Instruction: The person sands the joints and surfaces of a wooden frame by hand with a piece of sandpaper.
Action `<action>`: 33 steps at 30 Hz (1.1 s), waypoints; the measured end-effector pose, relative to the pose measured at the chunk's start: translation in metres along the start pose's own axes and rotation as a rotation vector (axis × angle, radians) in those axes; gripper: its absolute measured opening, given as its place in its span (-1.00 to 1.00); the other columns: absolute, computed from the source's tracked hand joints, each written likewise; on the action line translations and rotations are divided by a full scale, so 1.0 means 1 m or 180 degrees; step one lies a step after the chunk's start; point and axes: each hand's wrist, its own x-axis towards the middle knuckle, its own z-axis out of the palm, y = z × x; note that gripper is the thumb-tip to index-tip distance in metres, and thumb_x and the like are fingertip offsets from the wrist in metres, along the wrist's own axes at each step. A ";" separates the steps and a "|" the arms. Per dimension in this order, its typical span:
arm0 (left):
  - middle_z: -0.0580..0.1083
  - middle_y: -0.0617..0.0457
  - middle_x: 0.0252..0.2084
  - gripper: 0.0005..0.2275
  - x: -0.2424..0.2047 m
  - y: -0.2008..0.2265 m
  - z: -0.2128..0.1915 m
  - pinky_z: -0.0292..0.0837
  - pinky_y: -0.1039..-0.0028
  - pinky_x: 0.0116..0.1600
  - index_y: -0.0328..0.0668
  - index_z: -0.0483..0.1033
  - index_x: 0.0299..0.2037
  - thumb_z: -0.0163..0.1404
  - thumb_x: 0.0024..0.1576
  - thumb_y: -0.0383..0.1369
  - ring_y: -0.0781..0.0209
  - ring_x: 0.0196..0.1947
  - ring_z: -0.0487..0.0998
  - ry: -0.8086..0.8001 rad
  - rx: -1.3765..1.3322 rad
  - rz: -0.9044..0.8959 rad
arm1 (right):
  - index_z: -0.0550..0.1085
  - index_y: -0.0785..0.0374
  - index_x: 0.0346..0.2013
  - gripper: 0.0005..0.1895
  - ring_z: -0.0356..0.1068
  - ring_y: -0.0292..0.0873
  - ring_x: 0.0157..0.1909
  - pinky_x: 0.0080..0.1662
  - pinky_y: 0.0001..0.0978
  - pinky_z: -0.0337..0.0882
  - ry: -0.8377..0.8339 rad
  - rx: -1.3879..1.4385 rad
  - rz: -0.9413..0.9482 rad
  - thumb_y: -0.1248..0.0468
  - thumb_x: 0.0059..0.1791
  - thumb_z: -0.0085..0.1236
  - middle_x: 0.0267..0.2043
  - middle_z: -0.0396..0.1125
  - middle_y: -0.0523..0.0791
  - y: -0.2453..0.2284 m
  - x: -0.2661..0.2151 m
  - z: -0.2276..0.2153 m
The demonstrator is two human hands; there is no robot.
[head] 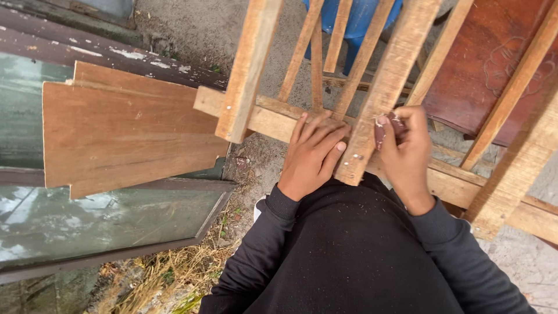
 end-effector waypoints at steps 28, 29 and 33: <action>0.54 0.01 -0.31 -0.80 0.029 -0.047 0.005 0.30 0.18 0.30 -0.23 0.60 -0.22 -0.03 0.28 -0.29 0.07 -0.19 0.53 0.1396 0.0416 -0.0347 | 0.56 0.08 0.03 -0.68 0.28 -0.14 0.30 0.30 -0.24 0.24 -0.2669 -0.3630 -0.1967 0.10 0.01 0.21 0.17 0.47 -0.06 -0.059 0.086 -0.043; 0.55 0.01 -0.31 -0.80 0.029 -0.047 0.005 0.31 0.19 0.29 -0.24 0.60 -0.22 -0.03 0.28 -0.29 0.07 -0.19 0.53 0.1395 0.0416 -0.0356 | 0.60 0.05 0.00 -0.69 0.31 -0.08 0.21 0.22 -0.19 0.27 -0.2606 -0.3960 -0.2177 0.10 -0.02 0.25 0.12 0.49 -0.03 -0.058 0.089 -0.043; 0.53 0.01 -0.36 -0.81 0.031 -0.047 0.005 0.33 0.17 0.28 -0.23 0.62 -0.22 -0.02 0.27 -0.30 0.10 -0.25 0.53 0.1291 0.0444 -0.0428 | 0.60 0.10 -0.14 -0.73 0.31 -0.11 0.13 0.16 -0.15 0.27 -0.3073 -0.2966 -0.2464 0.10 -0.07 0.21 -0.01 0.48 -0.12 -0.057 0.094 -0.029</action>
